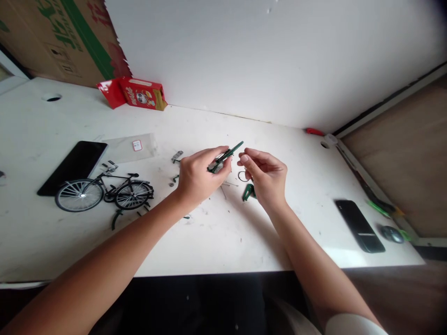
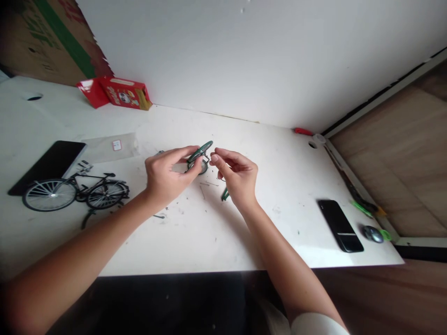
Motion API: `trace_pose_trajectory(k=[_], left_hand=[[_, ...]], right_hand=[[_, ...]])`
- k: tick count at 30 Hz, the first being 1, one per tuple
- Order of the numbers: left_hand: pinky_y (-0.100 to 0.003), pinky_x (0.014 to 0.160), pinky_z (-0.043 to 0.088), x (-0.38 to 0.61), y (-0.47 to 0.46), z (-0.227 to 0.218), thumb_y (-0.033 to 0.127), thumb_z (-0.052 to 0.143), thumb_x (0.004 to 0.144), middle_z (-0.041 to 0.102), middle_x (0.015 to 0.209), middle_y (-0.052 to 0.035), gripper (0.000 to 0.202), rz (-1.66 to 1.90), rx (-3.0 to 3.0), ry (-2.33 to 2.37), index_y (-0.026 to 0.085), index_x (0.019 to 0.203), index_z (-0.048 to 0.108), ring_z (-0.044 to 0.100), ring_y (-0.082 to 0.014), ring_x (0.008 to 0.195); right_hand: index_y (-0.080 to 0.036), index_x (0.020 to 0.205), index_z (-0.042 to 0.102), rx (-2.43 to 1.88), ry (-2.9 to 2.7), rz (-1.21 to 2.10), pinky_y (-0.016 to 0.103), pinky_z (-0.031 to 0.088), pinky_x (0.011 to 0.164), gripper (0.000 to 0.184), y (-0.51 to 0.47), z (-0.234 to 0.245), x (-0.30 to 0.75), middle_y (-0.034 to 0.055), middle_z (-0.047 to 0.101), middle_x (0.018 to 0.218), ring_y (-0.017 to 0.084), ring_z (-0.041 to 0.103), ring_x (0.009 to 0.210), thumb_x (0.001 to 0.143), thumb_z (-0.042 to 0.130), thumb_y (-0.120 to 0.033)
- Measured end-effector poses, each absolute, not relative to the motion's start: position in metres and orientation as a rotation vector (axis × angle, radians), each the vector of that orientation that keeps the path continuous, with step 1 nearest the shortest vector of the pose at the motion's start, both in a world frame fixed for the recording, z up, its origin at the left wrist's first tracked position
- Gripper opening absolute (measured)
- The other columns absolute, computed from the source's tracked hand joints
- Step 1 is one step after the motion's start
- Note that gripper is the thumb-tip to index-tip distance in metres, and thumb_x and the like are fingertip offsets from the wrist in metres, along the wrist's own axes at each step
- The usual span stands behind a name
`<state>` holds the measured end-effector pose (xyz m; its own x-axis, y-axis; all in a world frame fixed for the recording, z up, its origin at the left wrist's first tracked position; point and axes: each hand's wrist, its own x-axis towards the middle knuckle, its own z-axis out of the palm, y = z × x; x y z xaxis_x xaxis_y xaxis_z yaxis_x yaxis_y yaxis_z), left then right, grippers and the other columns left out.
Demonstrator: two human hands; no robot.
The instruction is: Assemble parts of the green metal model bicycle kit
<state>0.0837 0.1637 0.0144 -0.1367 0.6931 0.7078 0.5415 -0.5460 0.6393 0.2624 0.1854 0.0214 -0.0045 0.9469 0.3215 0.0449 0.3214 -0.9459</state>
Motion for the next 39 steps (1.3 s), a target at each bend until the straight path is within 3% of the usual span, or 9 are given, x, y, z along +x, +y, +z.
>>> trace_pose_trajectory(k=[11, 15, 18, 20, 26, 32, 39], left_hand=[[-0.035, 0.087, 0.062, 0.078, 0.164, 0.009, 0.019, 0.075, 0.09, 0.084, 0.113, -0.0053, 0.033, 1.833, 2.211, 1.425, 0.028, 0.121, 0.079, 0.08, -0.0237, 0.096], [-0.031, 0.076, 0.062, 0.081, 0.166, 0.012, 0.017, 0.076, 0.087, 0.085, 0.1, -0.0036, 0.026, 1.952, 2.26, 1.419, 0.024, 0.111, 0.08, 0.08, -0.0195, 0.08], [-0.028, 0.068, 0.061, 0.083, 0.167, 0.015, 0.016, 0.077, 0.086, 0.084, 0.091, -0.0031, 0.018, 2.03, 2.253, 1.363, 0.019, 0.104, 0.079, 0.077, -0.0166, 0.07], [-0.027, 0.069, 0.062, 0.083, 0.167, 0.018, 0.015, 0.077, 0.087, 0.084, 0.092, -0.0038, 0.017, 2.02, 2.275, 1.308, 0.018, 0.104, 0.078, 0.079, -0.017, 0.073], [-0.032, 0.083, 0.067, 0.08, 0.166, 0.022, 0.008, 0.074, 0.089, 0.084, 0.108, -0.01, 0.027, 1.94, 2.561, 1.09, 0.013, 0.116, 0.074, 0.083, -0.0229, 0.093], [-0.032, 0.085, 0.068, 0.079, 0.166, 0.021, 0.011, 0.072, 0.093, 0.084, 0.109, -0.0082, 0.024, 1.94, 2.483, 1.132, 0.016, 0.117, 0.072, 0.083, -0.022, 0.095], [-0.032, 0.082, 0.067, 0.078, 0.167, 0.022, 0.014, 0.07, 0.097, 0.084, 0.107, -0.0079, 0.019, 1.862, 2.527, 1.109, 0.017, 0.116, 0.072, 0.082, -0.0211, 0.093]], right_hand=[[-0.029, 0.1, 0.08, -0.955, -1.396, 0.905, 0.028, 0.052, 0.048, 0.019, 0.184, 0.023, 0.262, 0.0033, 0.075, 0.097, 0.015, 0.071, 0.076, 0.089, 0.083, -0.044], [-0.03, 0.108, 0.08, -0.919, -1.404, 0.968, 0.027, 0.055, 0.049, 0.023, 0.184, 0.022, 0.26, 0.0031, 0.074, 0.099, 0.015, 0.071, 0.082, 0.09, 0.081, -0.045], [-0.032, 0.122, 0.076, -0.936, -1.391, 0.969, 0.028, 0.055, 0.05, 0.037, 0.184, 0.023, 0.26, 0.0024, 0.073, 0.094, 0.016, 0.069, 0.081, 0.088, 0.084, -0.046], [-0.034, 0.127, 0.074, -0.937, -1.429, 0.916, 0.029, 0.055, 0.049, 0.041, 0.184, 0.024, 0.261, 0.0029, 0.072, 0.095, 0.017, 0.067, 0.08, 0.089, 0.084, -0.045], [-0.033, 0.113, 0.077, -0.823, -1.522, 0.785, 0.032, 0.051, 0.048, 0.02, 0.186, 0.021, 0.266, 0.0025, 0.07, 0.099, 0.01, 0.057, 0.06, 0.094, 0.078, -0.038], [-0.028, 0.109, 0.073, -0.893, -1.514, 0.763, 0.031, 0.051, 0.049, 0.023, 0.189, 0.017, 0.268, 0.0021, 0.069, 0.094, 0.01, 0.057, 0.058, 0.094, 0.077, -0.046], [-0.03, 0.117, 0.074, -0.942, -1.557, 0.746, 0.033, 0.054, 0.052, 0.025, 0.187, 0.017, 0.267, 0.0044, 0.074, 0.105, 0.011, 0.058, 0.06, 0.096, 0.075, -0.044]])
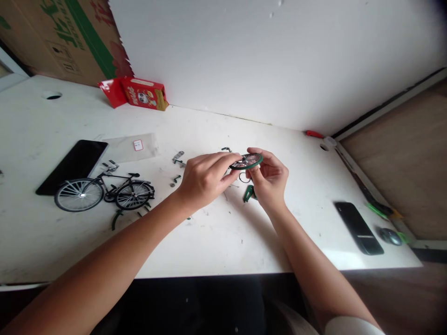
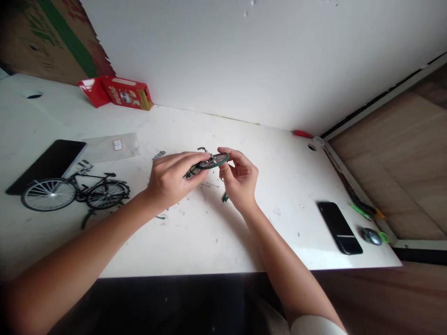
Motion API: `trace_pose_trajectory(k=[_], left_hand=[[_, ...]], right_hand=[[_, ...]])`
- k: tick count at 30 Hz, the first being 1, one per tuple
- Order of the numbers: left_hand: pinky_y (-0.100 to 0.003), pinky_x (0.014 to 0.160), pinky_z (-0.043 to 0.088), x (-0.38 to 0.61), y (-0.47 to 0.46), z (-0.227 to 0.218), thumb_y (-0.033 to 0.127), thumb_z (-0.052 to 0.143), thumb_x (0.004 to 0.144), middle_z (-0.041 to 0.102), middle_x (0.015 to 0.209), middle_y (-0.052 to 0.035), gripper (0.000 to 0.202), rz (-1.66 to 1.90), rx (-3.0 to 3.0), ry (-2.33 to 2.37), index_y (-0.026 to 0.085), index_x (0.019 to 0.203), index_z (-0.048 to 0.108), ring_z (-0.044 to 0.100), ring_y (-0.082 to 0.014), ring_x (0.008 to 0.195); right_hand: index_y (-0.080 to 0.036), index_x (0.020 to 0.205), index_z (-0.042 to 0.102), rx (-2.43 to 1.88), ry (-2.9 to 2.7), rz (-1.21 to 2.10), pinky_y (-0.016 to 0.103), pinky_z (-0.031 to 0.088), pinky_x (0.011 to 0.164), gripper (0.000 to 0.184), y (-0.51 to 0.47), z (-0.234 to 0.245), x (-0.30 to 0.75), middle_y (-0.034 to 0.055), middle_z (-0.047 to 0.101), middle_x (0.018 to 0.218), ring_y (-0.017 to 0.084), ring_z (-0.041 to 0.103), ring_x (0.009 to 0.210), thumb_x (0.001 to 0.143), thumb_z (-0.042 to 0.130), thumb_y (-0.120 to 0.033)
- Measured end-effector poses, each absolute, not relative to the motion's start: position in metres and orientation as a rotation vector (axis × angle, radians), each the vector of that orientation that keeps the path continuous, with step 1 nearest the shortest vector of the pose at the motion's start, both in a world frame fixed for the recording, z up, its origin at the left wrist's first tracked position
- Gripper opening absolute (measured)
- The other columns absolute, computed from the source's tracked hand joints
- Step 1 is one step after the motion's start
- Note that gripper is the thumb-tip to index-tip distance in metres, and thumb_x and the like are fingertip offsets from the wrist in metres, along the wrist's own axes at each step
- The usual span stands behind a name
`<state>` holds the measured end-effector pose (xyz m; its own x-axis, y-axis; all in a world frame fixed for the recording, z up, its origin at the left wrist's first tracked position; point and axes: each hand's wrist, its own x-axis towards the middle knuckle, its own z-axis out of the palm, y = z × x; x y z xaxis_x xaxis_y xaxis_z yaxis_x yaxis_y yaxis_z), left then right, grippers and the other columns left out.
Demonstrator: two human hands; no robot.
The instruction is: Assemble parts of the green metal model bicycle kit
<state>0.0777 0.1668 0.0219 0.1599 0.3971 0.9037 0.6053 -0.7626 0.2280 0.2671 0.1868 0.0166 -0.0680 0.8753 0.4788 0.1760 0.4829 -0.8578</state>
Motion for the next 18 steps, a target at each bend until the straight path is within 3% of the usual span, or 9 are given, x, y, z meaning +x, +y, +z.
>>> trace_pose_trajectory(k=[13, 18], left_hand=[[-0.031, 0.075, 0.066, 0.0759, 0.1681, 0.0214, 0.016, 0.075, 0.095, 0.084, 0.101, -0.0075, 0.013, -1.715, -2.243, -1.009, 0.016, 0.108, 0.074, 0.082, -0.0207, 0.085], [-0.03, 0.074, 0.065, 0.0775, 0.1687, 0.0225, 0.015, 0.075, 0.094, 0.084, 0.1, -0.0062, 0.012, -1.753, -2.243, -1.05, 0.017, 0.106, 0.075, 0.081, -0.0192, 0.084]], right_hand=[[-0.031, 0.115, 0.079, -0.965, -1.502, 0.812, 0.032, 0.057, 0.053, 0.026, 0.1824, 0.0218, 0.262, 0.0036, 0.075, 0.106, 0.01, 0.059, 0.063, 0.092, 0.079, -0.042], [-0.03, 0.13, 0.069, -0.928, -1.496, 0.795, 0.033, 0.06, 0.055, 0.042, 0.1827, 0.0215, 0.2612, 0.0022, 0.071, 0.092, 0.014, 0.064, 0.068, 0.092, 0.08, -0.045]])
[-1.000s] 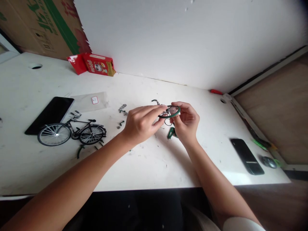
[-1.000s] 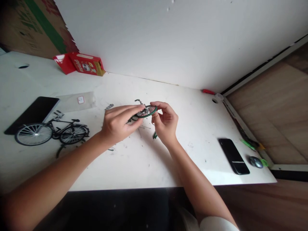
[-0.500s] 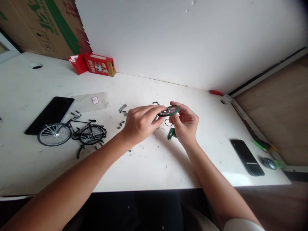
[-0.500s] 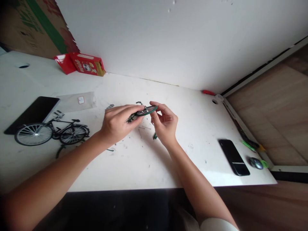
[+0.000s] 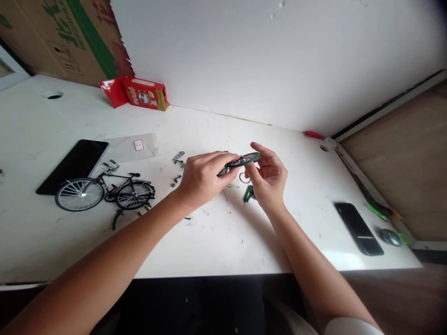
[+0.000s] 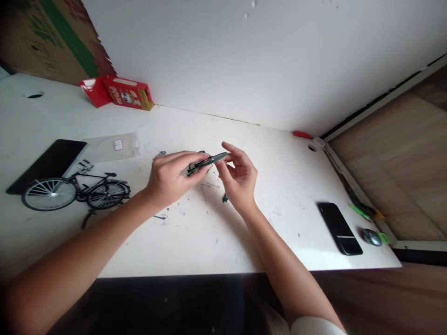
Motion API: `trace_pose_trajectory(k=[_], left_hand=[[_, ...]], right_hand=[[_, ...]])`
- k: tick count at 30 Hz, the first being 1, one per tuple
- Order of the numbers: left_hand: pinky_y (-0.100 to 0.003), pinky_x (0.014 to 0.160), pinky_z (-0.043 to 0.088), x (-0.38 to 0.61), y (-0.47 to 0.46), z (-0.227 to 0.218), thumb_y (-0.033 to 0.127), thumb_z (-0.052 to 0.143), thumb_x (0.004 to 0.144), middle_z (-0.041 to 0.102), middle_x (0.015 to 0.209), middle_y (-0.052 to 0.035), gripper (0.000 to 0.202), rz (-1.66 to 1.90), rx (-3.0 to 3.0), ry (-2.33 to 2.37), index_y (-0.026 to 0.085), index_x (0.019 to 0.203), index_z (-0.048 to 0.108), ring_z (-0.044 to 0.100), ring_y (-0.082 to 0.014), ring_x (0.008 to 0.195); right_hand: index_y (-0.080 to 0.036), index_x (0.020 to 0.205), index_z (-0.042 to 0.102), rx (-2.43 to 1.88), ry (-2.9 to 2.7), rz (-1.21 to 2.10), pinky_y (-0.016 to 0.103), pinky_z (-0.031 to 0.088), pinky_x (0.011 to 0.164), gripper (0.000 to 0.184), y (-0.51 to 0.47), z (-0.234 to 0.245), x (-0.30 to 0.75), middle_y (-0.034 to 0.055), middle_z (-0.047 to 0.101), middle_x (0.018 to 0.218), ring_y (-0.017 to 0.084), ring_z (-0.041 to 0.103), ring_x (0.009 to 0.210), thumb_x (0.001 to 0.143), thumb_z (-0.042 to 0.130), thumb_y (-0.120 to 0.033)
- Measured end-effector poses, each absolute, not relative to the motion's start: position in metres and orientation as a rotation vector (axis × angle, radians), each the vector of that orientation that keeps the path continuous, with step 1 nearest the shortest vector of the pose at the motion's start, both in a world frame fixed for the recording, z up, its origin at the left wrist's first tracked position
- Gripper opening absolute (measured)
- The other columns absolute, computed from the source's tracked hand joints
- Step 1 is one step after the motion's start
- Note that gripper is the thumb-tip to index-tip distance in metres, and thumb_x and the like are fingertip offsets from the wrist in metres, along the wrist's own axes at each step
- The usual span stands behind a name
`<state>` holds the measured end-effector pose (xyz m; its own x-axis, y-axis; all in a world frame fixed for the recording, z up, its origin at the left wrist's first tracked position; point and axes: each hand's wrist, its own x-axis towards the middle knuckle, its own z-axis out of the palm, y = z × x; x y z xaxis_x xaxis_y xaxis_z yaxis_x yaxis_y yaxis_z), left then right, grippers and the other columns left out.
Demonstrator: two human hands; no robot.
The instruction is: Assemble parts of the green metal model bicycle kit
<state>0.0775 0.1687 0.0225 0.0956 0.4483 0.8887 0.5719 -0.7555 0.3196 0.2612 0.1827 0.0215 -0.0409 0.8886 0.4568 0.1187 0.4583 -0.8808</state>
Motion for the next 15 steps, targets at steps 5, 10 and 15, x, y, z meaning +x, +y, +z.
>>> trace_pose_trajectory(k=[5, 10, 15], left_hand=[[-0.029, 0.074, 0.064, 0.081, 0.167, 0.023, 0.018, 0.077, 0.093, 0.084, 0.094, -0.0043, 0.008, -1.884, -2.199, -1.158, 0.018, 0.101, 0.077, 0.08, -0.0173, 0.08], [-0.031, 0.073, 0.064, 0.079, 0.17, 0.023, 0.022, 0.079, 0.092, 0.084, 0.093, -0.0043, 0.008, -1.954, -2.119, -1.255, 0.02, 0.1, 0.079, 0.079, -0.0178, 0.077], [-0.031, 0.072, 0.063, 0.068, 0.178, 0.023, 0.023, 0.078, 0.093, 0.084, 0.093, -0.0055, 0.009, -1.872, -2.083, -1.276, 0.019, 0.101, 0.079, 0.079, -0.0187, 0.079]], right_hand=[[-0.03, 0.12, 0.067, -0.901, -1.485, 0.751, 0.031, 0.058, 0.054, 0.037, 0.181, 0.022, 0.259, 0.002, 0.072, 0.09, 0.017, 0.069, 0.079, 0.09, 0.082, -0.044], [-0.031, 0.127, 0.068, -0.961, -1.475, 0.671, 0.032, 0.056, 0.056, 0.04, 0.187, 0.023, 0.268, 0.0034, 0.075, 0.093, 0.018, 0.071, 0.083, 0.09, 0.082, -0.04], [-0.026, 0.1, 0.08, -1.113, -1.948, 0.636, 0.035, 0.057, 0.068, 0.012, 0.208, 0.02, 0.296, 0.0051, 0.077, 0.098, 0.018, 0.069, 0.083, 0.093, 0.078, -0.035]])
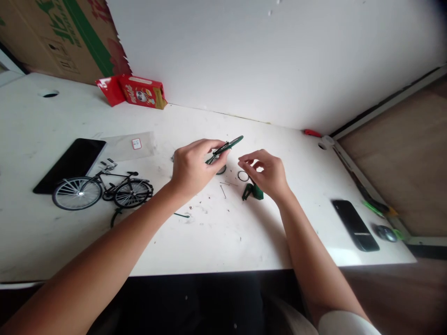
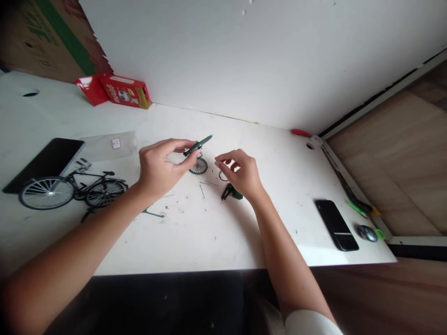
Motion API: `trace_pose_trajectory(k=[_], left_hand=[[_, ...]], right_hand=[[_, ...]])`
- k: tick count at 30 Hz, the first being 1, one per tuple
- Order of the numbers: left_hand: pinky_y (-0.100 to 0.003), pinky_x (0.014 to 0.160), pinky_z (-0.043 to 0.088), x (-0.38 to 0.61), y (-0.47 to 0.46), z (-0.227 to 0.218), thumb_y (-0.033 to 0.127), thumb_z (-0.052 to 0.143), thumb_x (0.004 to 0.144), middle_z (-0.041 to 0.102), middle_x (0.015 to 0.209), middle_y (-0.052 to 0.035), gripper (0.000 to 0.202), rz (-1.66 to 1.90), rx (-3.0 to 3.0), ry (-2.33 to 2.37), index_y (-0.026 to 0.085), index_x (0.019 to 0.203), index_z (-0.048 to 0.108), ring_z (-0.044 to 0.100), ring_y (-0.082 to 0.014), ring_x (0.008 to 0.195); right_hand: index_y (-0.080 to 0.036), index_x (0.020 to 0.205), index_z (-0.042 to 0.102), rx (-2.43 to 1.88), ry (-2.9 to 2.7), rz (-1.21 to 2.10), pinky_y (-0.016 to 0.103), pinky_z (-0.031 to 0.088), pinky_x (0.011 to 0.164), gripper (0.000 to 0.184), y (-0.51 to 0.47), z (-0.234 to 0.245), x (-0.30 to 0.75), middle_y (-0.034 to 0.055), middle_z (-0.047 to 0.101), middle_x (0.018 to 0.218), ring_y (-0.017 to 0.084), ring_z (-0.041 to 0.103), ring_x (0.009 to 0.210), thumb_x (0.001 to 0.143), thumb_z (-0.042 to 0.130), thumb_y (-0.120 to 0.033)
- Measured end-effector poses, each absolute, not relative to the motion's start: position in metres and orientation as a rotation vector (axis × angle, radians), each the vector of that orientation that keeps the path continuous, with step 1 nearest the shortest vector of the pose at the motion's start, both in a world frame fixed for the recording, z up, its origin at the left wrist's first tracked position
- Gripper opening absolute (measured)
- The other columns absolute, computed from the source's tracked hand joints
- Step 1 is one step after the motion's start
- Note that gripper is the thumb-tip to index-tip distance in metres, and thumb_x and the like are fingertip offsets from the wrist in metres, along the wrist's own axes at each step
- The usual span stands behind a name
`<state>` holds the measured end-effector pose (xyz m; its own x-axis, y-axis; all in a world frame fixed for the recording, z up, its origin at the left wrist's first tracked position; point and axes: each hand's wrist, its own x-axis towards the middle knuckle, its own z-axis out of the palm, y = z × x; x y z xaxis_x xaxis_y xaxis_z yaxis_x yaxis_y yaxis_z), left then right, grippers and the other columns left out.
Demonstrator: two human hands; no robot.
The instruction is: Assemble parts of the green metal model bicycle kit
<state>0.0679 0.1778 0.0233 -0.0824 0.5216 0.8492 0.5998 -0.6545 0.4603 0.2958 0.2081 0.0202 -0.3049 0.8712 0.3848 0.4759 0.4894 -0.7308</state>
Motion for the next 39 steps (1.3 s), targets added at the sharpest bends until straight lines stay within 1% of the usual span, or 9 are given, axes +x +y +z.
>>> trace_pose_trajectory(k=[4, 6, 10, 15, 19, 22, 32, 36, 39], left_hand=[[-0.03, 0.072, 0.063, 0.062, 0.182, 0.021, 0.022, 0.077, 0.093, 0.084, 0.093, -0.005, 0.01, -1.778, -2.09, -1.241, 0.019, 0.102, 0.078, 0.079, -0.019, 0.081], [-0.031, 0.074, 0.064, 0.061, 0.182, 0.02, 0.019, 0.075, 0.093, 0.084, 0.097, -0.0054, 0.012, -1.714, -2.123, -1.179, 0.019, 0.105, 0.077, 0.08, -0.0196, 0.083], [-0.033, 0.078, 0.066, 0.062, 0.18, 0.019, 0.014, 0.072, 0.093, 0.084, 0.104, -0.0071, 0.017, -1.633, -2.168, -1.042, 0.018, 0.11, 0.074, 0.081, -0.0213, 0.088], [-0.033, 0.082, 0.066, 0.064, 0.177, 0.021, 0.013, 0.069, 0.095, 0.084, 0.106, -0.0064, 0.019, -1.579, -2.276, -1.005, 0.019, 0.112, 0.073, 0.082, -0.021, 0.09], [-0.032, 0.078, 0.065, 0.063, 0.178, 0.022, 0.013, 0.068, 0.097, 0.083, 0.106, -0.0074, 0.016, -1.445, -2.413, -0.896, 0.017, 0.112, 0.072, 0.081, -0.0215, 0.092], [-0.031, 0.078, 0.064, 0.063, 0.178, 0.022, 0.014, 0.067, 0.099, 0.083, 0.106, -0.0077, 0.016, -1.395, -2.474, -0.911, 0.018, 0.114, 0.071, 0.081, -0.0209, 0.093], [-0.03, 0.074, 0.063, 0.067, 0.175, 0.019, 0.014, 0.067, 0.099, 0.083, 0.104, -0.0084, 0.014, -1.409, -2.499, -0.879, 0.016, 0.112, 0.071, 0.081, -0.0202, 0.088], [-0.029, 0.077, 0.064, 0.069, 0.174, 0.018, 0.015, 0.068, 0.099, 0.083, 0.104, -0.0077, 0.013, -1.481, -2.523, -0.92, 0.017, 0.111, 0.072, 0.08, -0.0185, 0.087], [-0.029, 0.077, 0.064, 0.072, 0.173, 0.019, 0.018, 0.071, 0.097, 0.083, 0.101, -0.0064, 0.011, -1.62, -2.517, -0.988, 0.018, 0.108, 0.074, 0.08, -0.0174, 0.084]], right_hand=[[-0.024, 0.097, 0.079, -1.201, -2.265, 0.556, 0.042, 0.056, 0.079, 0.011, 0.219, 0.013, 0.311, 0.0052, 0.076, 0.092, 0.02, 0.064, 0.085, 0.097, 0.068, -0.026], [-0.023, 0.095, 0.076, -1.196, -2.282, 0.547, 0.041, 0.054, 0.08, 0.013, 0.22, 0.01, 0.311, 0.0048, 0.077, 0.091, 0.02, 0.063, 0.088, 0.099, 0.063, -0.023], [-0.022, 0.103, 0.074, -1.13, -2.06, 0.694, 0.035, 0.052, 0.072, 0.014, 0.217, 0.011, 0.299, 0.0039, 0.077, 0.094, 0.016, 0.067, 0.08, 0.1, 0.067, -0.034], [-0.029, 0.122, 0.071, -0.94, -1.69, 0.644, 0.036, 0.052, 0.072, 0.028, 0.208, 0.026, 0.292, 0.0034, 0.073, 0.094, 0.02, 0.069, 0.09, 0.097, 0.072, -0.043], [-0.036, 0.116, 0.078, -0.901, -1.913, 0.526, 0.045, 0.049, 0.086, 0.02, 0.198, 0.042, 0.299, 0.0023, 0.066, 0.085, 0.022, 0.059, 0.087, 0.101, 0.065, -0.04], [-0.039, 0.109, 0.081, -0.891, -2.075, 0.493, 0.049, 0.045, 0.093, 0.027, 0.193, 0.05, 0.303, 0.0023, 0.061, 0.079, 0.024, 0.053, 0.087, 0.105, 0.055, -0.036], [-0.035, 0.111, 0.079, -0.93, -2.103, 0.653, 0.045, 0.041, 0.093, 0.032, 0.191, 0.05, 0.304, 0.003, 0.055, 0.08, 0.024, 0.048, 0.091, 0.106, 0.048, -0.029], [-0.033, 0.106, 0.078, -0.949, -2.092, 0.636, 0.046, 0.045, 0.094, 0.029, 0.191, 0.048, 0.304, 0.003, 0.056, 0.079, 0.024, 0.051, 0.091, 0.105, 0.049, -0.032], [-0.031, 0.113, 0.075, -0.942, -1.916, 0.649, 0.044, 0.051, 0.086, 0.022, 0.192, 0.043, 0.302, 0.0021, 0.059, 0.083, 0.022, 0.057, 0.085, 0.103, 0.057, -0.038]])
